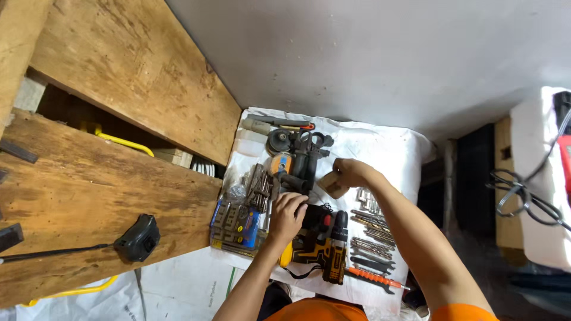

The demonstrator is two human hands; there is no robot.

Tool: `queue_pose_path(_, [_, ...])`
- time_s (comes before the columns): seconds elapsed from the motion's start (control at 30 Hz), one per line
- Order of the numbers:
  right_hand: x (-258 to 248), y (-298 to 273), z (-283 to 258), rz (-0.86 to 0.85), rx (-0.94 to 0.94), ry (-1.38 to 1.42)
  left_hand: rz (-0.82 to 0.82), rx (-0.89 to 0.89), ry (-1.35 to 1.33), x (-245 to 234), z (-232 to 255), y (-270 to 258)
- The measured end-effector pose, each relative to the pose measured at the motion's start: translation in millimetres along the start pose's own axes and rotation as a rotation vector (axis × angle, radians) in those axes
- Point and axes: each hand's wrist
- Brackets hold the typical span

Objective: The person sorts and arranges hand tools, drill bits, and small metal hardware parts laid out on a cloth-covered workbench, places an angle grinder onto a wooden shelf, and fills small plastic storage boxes with metal parts before setting them back down.

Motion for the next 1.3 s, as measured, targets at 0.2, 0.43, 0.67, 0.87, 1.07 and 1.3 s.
queue_pose_path(0.2, [26.8, 65.3, 8.6, -0.205, -0.148, -0.273, -0.043, -0.024, -0.004, -3.3, -2.1, 6.3])
queue_pose_path(0.43, [56.9, 90.7, 20.4, -0.328, -0.179, -0.205, -0.09, -0.065, -0.054, -5.4, -0.7, -1.6])
queue_pose_path(0.67, [66.6, 84.0, 15.7, -0.198, -0.146, -0.492, -0.104, -0.066, -0.054, -5.2, -8.4, 0.8])
queue_pose_path(0.87, [42.9, 30.7, -8.8, 0.26, -0.128, -0.146, -0.078, -0.074, -0.081, -25.0, -7.3, -7.8])
queue_pose_path(1.07, [29.8, -52.6, -126.4, 0.347, -0.12, 0.049, 0.03, -0.137, -0.076, -78.4, -9.4, -44.8])
queue_pose_path(1.3, [67.5, -102.6, -321.5, 0.536, -0.782, 0.242, 0.273, -0.417, -0.192, -167.3, -2.2, -98.5])
Point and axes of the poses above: each hand's wrist, its own y-axis towards the middle knuckle, its own x-axis out of the palm, z = x × y
